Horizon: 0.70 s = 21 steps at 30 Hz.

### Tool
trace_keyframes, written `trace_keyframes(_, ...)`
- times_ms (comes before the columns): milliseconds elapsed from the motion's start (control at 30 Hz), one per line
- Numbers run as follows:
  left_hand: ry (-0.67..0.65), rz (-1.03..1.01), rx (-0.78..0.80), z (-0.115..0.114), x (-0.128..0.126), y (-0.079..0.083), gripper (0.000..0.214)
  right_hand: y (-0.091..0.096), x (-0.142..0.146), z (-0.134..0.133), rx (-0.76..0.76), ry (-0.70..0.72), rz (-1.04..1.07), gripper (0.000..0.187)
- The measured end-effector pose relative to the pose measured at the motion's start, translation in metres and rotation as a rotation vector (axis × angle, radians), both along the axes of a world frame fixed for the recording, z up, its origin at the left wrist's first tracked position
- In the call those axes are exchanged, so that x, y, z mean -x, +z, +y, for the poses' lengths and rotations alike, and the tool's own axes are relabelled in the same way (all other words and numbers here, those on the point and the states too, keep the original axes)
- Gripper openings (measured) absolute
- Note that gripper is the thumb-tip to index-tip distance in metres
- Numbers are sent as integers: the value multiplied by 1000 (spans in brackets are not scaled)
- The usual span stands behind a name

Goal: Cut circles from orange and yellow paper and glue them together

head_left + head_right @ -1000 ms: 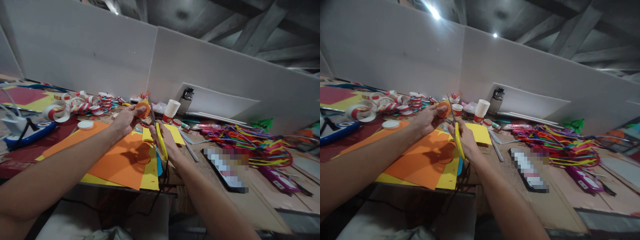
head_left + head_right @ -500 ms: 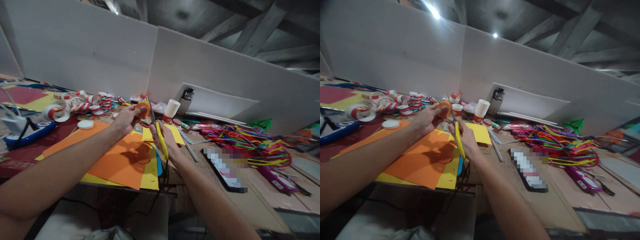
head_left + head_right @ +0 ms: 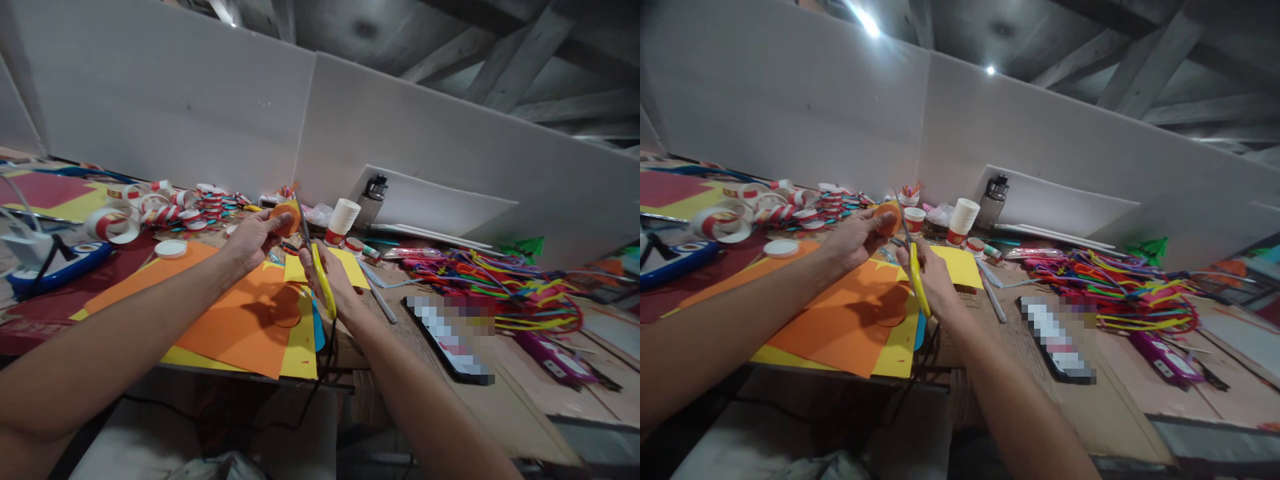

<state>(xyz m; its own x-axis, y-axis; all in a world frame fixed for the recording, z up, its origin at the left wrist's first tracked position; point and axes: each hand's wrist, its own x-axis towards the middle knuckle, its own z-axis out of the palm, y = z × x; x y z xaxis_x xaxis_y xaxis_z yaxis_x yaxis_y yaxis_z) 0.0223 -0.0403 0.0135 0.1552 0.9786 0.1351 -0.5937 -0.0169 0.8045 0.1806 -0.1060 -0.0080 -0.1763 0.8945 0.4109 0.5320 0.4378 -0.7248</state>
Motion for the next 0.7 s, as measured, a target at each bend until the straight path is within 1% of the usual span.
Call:
trace_keyframes(133,-13,-12,-11,1,0,-1,24,1,0,-1,-4,16,26,47)
trace_keyframes(367,-10,12,-5,0,1,0,23,1,-2,0,1,-3,21,51)
trace_keyframes(533,-4,32,3,0,2,2,17,1,-3,-1,37,8,52,53)
trace_keyframes(700,-13,27,6,0,3,2,19,3,-3,-1,41,30,76,52)
